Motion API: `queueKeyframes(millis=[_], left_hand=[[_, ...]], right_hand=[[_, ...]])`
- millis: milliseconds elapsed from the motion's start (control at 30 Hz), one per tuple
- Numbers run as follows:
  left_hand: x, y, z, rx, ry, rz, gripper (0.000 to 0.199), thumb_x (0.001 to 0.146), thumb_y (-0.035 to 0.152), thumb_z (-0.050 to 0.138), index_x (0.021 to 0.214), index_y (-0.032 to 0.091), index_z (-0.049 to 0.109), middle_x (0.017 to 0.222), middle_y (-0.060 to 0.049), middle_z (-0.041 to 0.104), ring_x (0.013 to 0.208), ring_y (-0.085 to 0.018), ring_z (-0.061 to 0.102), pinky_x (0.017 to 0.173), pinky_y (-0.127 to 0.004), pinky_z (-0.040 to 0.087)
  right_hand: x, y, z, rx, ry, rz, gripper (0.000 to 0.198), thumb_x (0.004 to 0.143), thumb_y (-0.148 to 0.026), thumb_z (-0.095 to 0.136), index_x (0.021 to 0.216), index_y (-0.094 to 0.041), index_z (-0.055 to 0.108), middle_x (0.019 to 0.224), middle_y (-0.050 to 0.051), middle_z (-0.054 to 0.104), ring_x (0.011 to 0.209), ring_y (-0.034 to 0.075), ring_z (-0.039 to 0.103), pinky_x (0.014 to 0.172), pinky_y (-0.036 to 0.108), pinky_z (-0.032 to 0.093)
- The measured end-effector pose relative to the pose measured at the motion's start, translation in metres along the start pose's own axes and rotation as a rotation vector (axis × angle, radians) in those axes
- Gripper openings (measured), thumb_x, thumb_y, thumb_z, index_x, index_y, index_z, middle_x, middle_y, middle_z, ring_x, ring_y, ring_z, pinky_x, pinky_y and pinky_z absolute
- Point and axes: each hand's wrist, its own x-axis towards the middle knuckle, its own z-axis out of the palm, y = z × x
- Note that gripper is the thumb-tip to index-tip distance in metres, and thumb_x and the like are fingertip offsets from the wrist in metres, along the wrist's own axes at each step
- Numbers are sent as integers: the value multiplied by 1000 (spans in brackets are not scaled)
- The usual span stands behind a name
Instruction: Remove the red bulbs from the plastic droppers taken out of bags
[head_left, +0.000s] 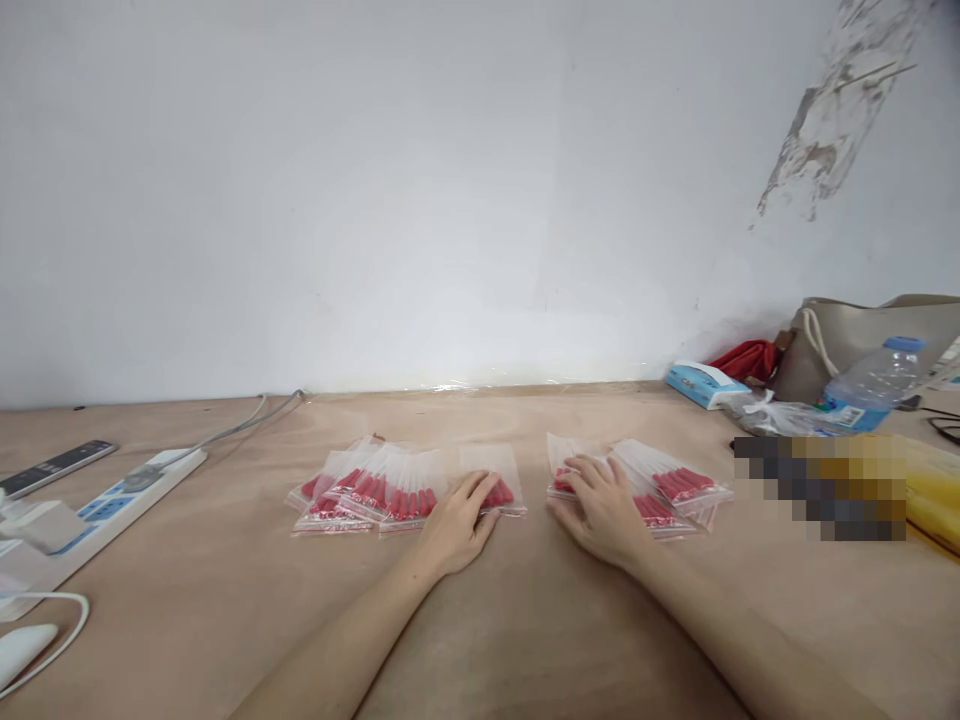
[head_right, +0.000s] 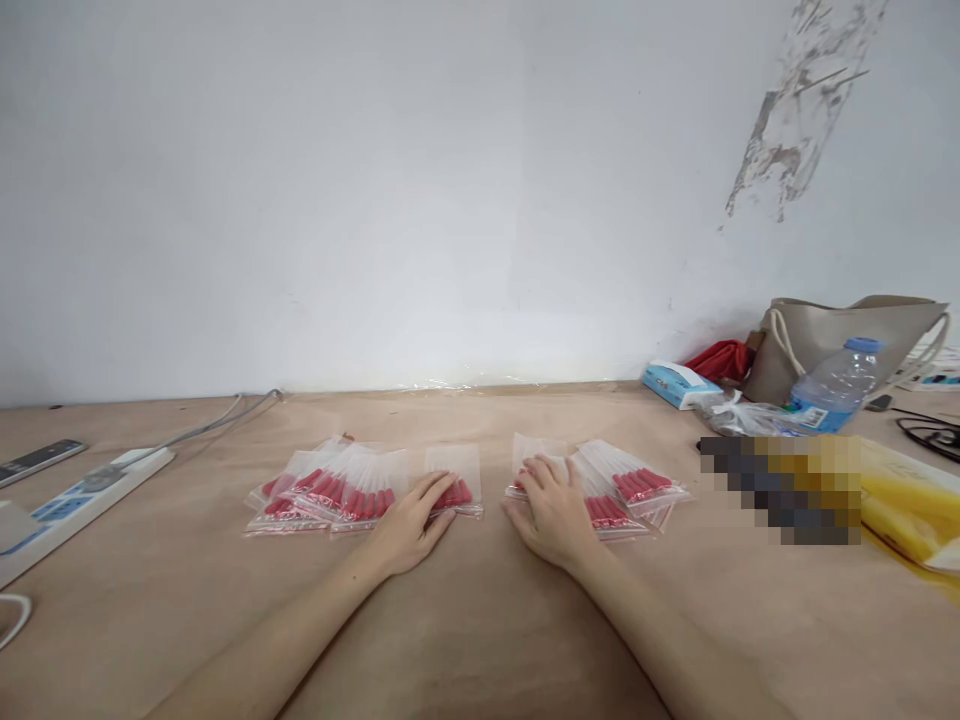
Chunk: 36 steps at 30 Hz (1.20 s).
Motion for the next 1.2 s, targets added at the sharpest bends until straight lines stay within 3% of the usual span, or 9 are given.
queueKeyframes(millis=[100,233,333,467,700,900,1033,1100,1200], left_hand=[[-2,1,2,-39,50,-42,37,85,29,41,121,22,42,116,-7,52,106,-20,49,90,-36,42],[-10,-6,1,107,59,-121,48,83,37,45,127,19,37,128,-10,44,119,-26,37,98,-45,32],[-16,-12,-4,211,10,-179,53,81,45,44,128,21,36,129,-10,43,120,-29,36,99,-52,24],[-19,-14,-14,236,42,-180,50,80,46,46,122,20,44,123,-10,49,115,-29,40,98,-53,23],[-13,-7,-8,24,127,53,23,85,30,44,98,23,62,103,-5,59,97,-19,52,85,-35,43],[-9,-3,1,-113,108,49,25,87,26,41,88,21,65,89,-4,62,83,-15,57,76,-27,46],[-9,-3,1,-155,115,55,23,87,25,41,88,21,63,89,-3,61,82,-14,56,76,-26,45],[-10,-1,0,-144,166,6,18,85,26,45,90,20,61,92,-4,59,86,-15,55,77,-27,44],[-8,1,1,-137,258,-223,26,77,36,54,95,18,55,85,-4,57,81,-18,55,73,-31,44]], right_hand=[[10,-21,-2,179,-18,-144,33,75,-45,53,98,-21,58,105,8,58,99,22,47,95,45,22],[23,-41,13,277,-24,-254,33,73,-39,58,104,-25,59,98,6,60,92,21,50,88,41,28],[27,-45,29,295,3,-272,19,81,-27,51,96,-29,63,92,3,63,87,17,53,87,38,28],[24,-44,36,297,37,-236,22,85,-20,45,93,-27,64,89,2,65,83,13,55,88,36,28],[19,-41,28,282,33,-210,22,87,-23,42,85,-24,65,79,1,64,76,12,54,83,32,28],[20,-49,28,281,71,-203,21,81,-40,51,87,-24,63,80,2,62,79,15,51,82,34,26],[19,-55,31,293,81,-235,19,85,-31,47,81,-25,64,73,0,61,73,13,50,79,32,26],[19,-56,31,313,74,-222,22,86,-27,45,77,-24,65,70,-1,60,71,12,50,78,32,26],[19,-55,29,355,63,-152,22,86,-28,45,78,-24,65,70,0,61,70,11,51,78,31,27]])
